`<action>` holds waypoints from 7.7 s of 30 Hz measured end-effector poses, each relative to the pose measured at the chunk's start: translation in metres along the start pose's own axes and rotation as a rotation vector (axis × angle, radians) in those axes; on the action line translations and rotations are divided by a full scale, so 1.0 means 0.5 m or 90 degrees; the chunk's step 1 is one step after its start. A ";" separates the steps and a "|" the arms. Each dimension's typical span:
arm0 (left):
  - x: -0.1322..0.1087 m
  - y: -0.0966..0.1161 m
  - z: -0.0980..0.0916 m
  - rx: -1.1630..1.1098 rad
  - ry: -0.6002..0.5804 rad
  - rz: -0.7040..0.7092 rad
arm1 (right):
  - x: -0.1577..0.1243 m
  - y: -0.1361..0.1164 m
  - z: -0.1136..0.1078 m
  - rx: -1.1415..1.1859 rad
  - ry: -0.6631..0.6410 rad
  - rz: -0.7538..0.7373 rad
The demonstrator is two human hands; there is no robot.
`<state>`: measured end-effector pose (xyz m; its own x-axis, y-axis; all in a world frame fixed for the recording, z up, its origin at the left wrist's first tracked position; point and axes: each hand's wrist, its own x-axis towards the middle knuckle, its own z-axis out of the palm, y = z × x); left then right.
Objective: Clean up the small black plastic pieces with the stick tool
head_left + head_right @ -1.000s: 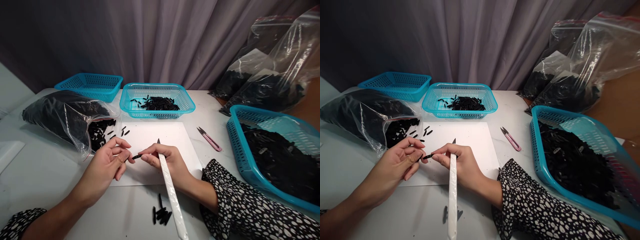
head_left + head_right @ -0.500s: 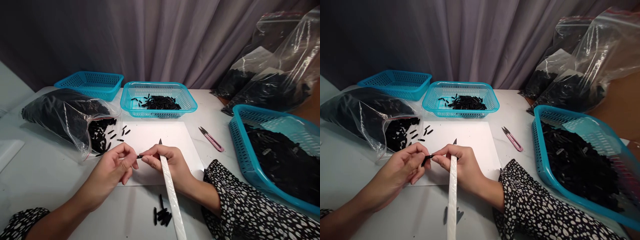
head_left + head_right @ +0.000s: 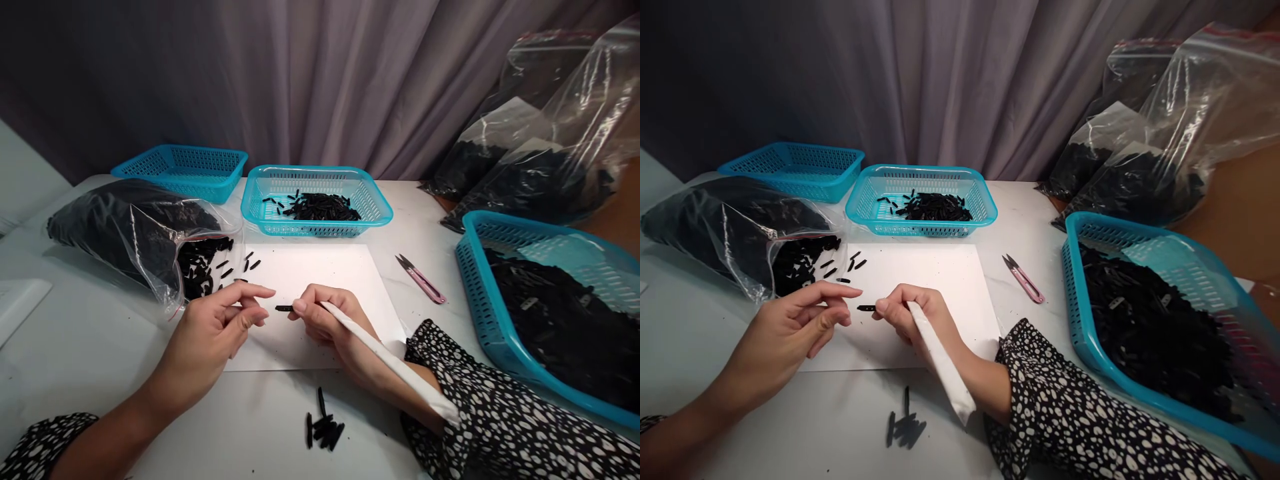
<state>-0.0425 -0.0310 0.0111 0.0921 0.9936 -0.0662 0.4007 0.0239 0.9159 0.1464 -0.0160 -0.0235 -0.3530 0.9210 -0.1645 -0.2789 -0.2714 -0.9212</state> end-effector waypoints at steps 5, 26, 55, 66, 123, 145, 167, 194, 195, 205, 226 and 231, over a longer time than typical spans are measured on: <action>-0.011 0.000 0.016 -0.028 -0.023 0.014 | -0.005 -0.004 0.004 0.001 -0.008 0.011; -0.010 -0.005 0.006 0.233 0.006 0.345 | -0.008 0.001 -0.003 -0.090 -0.068 -0.067; -0.009 -0.009 0.000 0.212 -0.027 0.401 | -0.014 -0.013 0.008 -0.016 -0.076 0.005; -0.016 -0.007 0.000 0.202 -0.009 0.407 | -0.018 -0.012 0.008 -0.009 -0.082 -0.005; -0.015 -0.008 0.025 -0.176 -0.050 0.016 | 0.013 0.006 -0.013 -0.176 -0.044 -0.165; 0.069 -0.073 -0.048 0.533 0.052 0.267 | 0.015 0.018 -0.015 0.002 -0.084 0.009; 0.025 -0.019 -0.009 0.121 0.105 0.121 | 0.008 -0.044 -0.056 -0.438 -0.637 -0.108; 0.083 -0.076 -0.014 0.609 0.130 0.336 | 0.019 -0.001 -0.031 -0.187 -0.022 -0.181; 0.094 -0.085 -0.013 0.631 0.129 0.329 | 0.019 -0.003 -0.031 -0.175 -0.026 -0.175; 0.119 -0.081 -0.008 0.728 0.125 0.335 | 0.010 -0.008 -0.030 -0.127 -0.052 -0.195; 0.053 -0.019 0.004 0.477 0.070 0.404 | 0.013 -0.012 -0.031 -0.085 -0.033 -0.216; 0.009 0.022 0.034 -0.041 0.048 0.154 | 0.010 -0.018 -0.023 -0.068 -0.020 -0.196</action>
<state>-0.0221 -0.0281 0.0141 0.1090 0.9765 0.1860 0.3161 -0.2115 0.9249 0.1574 -0.0059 -0.0202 -0.2945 0.9457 0.1374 -0.2821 0.0513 -0.9580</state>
